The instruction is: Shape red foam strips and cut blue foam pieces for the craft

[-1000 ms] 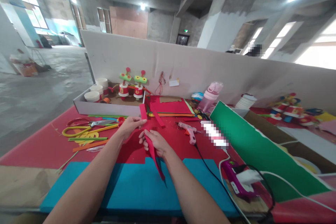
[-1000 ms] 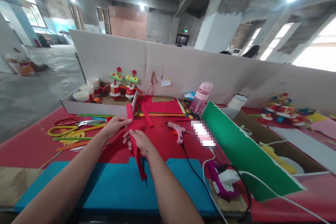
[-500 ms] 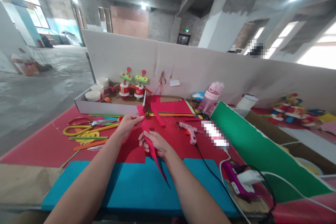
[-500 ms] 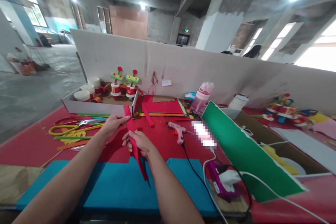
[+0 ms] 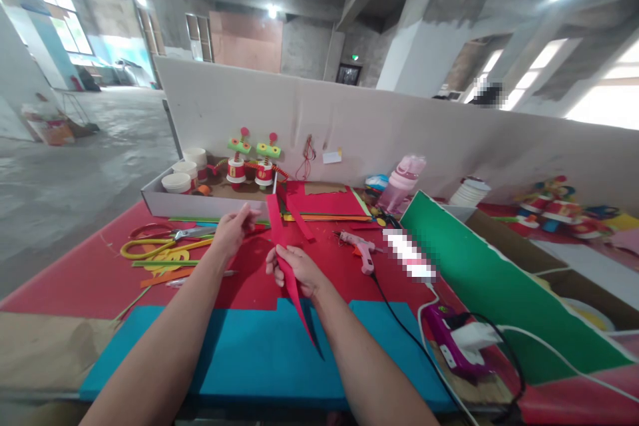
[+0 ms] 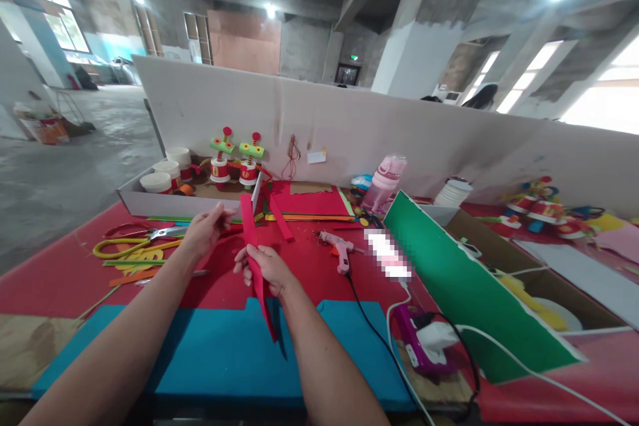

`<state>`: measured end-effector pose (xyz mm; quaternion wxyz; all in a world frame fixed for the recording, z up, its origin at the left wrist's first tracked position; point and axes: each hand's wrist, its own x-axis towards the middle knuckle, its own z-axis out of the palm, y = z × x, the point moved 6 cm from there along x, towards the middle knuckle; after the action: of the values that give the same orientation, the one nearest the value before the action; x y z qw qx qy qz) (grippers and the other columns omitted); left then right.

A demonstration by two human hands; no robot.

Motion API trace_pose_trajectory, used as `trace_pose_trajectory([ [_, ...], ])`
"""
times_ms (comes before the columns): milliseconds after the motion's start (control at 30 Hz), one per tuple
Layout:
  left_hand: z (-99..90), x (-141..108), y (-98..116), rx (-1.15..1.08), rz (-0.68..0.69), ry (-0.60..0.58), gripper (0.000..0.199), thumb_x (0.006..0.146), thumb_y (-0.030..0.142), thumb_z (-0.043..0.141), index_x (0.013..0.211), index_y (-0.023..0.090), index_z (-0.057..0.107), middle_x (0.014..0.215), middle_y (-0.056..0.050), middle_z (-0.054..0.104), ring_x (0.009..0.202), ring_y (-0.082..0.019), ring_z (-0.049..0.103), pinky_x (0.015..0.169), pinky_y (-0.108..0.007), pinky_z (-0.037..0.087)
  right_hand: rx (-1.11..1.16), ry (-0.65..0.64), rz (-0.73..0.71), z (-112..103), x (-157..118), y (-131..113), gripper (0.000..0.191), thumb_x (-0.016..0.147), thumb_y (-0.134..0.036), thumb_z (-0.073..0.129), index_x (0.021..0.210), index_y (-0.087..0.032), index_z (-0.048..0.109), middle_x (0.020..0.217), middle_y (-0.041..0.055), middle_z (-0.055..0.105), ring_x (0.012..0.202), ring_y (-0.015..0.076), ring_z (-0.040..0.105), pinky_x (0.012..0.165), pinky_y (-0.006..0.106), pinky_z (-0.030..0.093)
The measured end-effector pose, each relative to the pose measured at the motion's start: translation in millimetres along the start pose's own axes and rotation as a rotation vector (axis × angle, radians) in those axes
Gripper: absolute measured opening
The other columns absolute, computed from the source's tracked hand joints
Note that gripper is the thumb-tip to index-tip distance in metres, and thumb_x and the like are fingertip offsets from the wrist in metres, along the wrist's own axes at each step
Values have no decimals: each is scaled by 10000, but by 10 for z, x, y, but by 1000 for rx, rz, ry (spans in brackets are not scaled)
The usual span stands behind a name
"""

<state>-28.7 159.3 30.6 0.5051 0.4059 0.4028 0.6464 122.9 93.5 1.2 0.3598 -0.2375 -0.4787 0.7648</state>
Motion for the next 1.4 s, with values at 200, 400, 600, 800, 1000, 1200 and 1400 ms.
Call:
trace_pose_trajectory([
  [200,555,-408,-178,266,-193,-559,394,708,498,700,585,135,612,449,-1,534,410,-120,527,448,-236,375,30,161,-30,-134,50,22,317,871,-448,562,819,-137,601,616,21,628,422,73,448,416,207,389],
  [400,424,-258,-82,271,-13,-265,329,637,446,765,591,140,652,503,-7,576,452,-98,479,459,-230,353,25,109,24,-73,48,71,361,855,-488,574,851,-129,610,631,19,628,423,72,456,416,210,414],
  [600,274,-173,-11,263,25,-132,326,614,443,775,615,131,680,536,-4,580,518,-99,464,520,-233,348,-44,50,78,-7,19,77,343,853,-478,576,868,-137,618,640,18,641,420,68,470,410,196,417],
  [800,269,-166,-30,256,22,-138,318,628,441,765,660,131,703,563,-8,602,533,-98,475,537,-233,358,-68,66,107,-17,11,102,334,870,-468,554,878,-140,618,644,18,635,433,75,482,418,200,438],
  [1000,221,-128,-16,207,43,-116,311,623,428,773,600,137,666,528,0,577,501,-89,463,508,-234,352,-135,37,85,-42,39,130,370,870,-496,543,837,-133,608,622,22,636,428,74,480,420,200,441],
  [1200,299,-185,4,205,16,-167,313,619,428,774,605,138,657,538,-25,603,514,-121,527,483,-239,392,-242,96,76,-134,25,87,362,837,-484,602,818,-123,608,661,48,670,453,90,542,457,219,464],
  [1400,608,-412,-120,212,-137,-448,371,678,465,729,591,134,586,379,27,477,305,-98,443,330,-214,296,-87,169,-12,-151,33,-5,373,795,-489,649,817,-117,624,675,54,685,482,105,576,501,239,489],
])
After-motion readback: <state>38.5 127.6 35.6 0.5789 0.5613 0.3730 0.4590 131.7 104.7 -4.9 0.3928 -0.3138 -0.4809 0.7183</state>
